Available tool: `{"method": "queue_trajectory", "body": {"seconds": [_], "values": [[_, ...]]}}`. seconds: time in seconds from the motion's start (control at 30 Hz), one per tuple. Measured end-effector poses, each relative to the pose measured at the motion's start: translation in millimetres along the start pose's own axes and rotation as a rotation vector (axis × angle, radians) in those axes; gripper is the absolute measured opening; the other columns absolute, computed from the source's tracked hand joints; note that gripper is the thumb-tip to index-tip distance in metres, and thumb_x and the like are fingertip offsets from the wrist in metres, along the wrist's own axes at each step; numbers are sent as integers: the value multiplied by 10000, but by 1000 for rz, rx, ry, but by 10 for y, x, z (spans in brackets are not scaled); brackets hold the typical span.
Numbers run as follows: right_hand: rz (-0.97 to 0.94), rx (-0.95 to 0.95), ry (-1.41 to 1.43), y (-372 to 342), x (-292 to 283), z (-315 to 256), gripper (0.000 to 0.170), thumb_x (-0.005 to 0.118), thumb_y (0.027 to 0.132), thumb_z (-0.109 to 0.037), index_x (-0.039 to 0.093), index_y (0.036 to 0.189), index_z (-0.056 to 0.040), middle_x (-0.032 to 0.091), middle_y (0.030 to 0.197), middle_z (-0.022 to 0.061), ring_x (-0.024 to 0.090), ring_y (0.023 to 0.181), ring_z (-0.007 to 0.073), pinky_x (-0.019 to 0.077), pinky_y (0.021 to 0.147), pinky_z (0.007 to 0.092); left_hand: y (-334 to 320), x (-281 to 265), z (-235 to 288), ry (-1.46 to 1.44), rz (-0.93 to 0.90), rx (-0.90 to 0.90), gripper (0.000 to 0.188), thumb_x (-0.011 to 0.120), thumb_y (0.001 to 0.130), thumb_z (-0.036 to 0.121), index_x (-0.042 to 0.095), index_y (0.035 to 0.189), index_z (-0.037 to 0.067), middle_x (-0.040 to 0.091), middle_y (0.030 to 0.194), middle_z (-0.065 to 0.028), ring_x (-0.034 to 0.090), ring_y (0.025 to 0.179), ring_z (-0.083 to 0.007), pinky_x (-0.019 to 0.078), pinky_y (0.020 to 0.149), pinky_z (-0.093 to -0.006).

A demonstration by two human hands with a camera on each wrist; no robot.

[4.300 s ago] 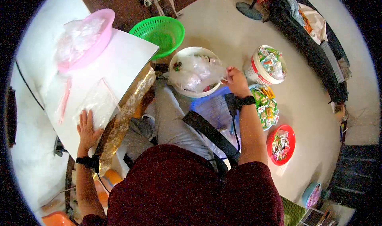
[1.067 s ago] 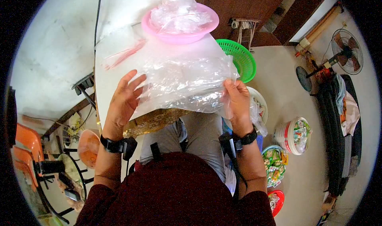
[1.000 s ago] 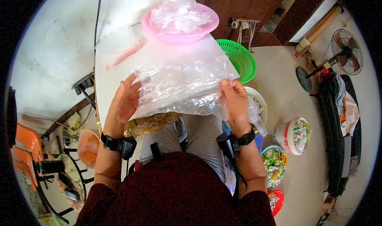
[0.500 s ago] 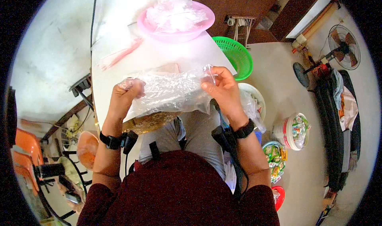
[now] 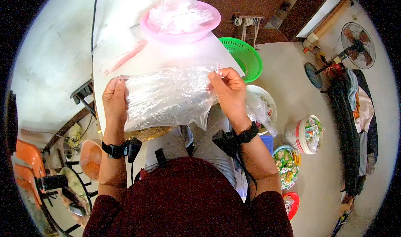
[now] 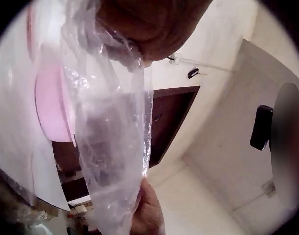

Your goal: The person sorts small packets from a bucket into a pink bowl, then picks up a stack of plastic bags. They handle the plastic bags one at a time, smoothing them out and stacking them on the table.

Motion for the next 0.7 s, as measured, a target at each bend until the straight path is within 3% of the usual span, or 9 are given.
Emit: {"method": "queue_trajectory", "body": {"seconds": [0.23,0.37,0.43,0.53,0.63,0.7], "values": [[-12,-61,66,42,43,-54,165,596,871,-57,533,1023,-43,576,774,10,563,636,83,481,584,223,6,-65,154,32,13,108,234,522,939,232,637,926,29,448,544,42,360,450,-25,282,400,-179],[-7,8,72,91,112,-38,239,567,892,-86,502,1118,-43,564,789,13,570,697,100,494,621,240,88,-133,194,68,37,241,231,526,936,210,635,911,7,461,563,40,381,474,-36,305,428,-184],[-25,89,95,91,155,71,246,561,899,-110,501,1127,-37,571,804,15,571,727,108,498,641,253,98,-155,189,41,45,225,226,526,934,199,619,883,0,476,566,24,397,464,-50,317,422,-191],[-120,277,35,-111,421,330,197,542,915,-145,517,1074,-32,579,811,20,569,733,106,487,650,255,116,-186,185,-6,40,181,214,525,935,195,604,856,13,488,567,12,412,453,-55,327,414,-193],[-284,315,-62,-170,488,708,162,532,924,-182,526,997,-38,583,803,20,566,728,98,474,650,250,139,-221,101,-53,74,115,202,528,933,200,605,870,24,497,582,16,435,477,-52,346,435,-195],[-191,269,-63,8,453,697,159,525,928,-209,522,933,-50,580,781,15,563,700,90,459,575,233,134,-202,73,-7,47,87,167,555,915,189,601,898,29,531,623,16,481,520,-54,377,482,-196]]}}
Point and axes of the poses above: each hand's wrist, its own y-axis towards the middle knuckle, its own x-axis out of the palm, z = x × y, the point moved 9 cm from there along y, towards the middle knuckle
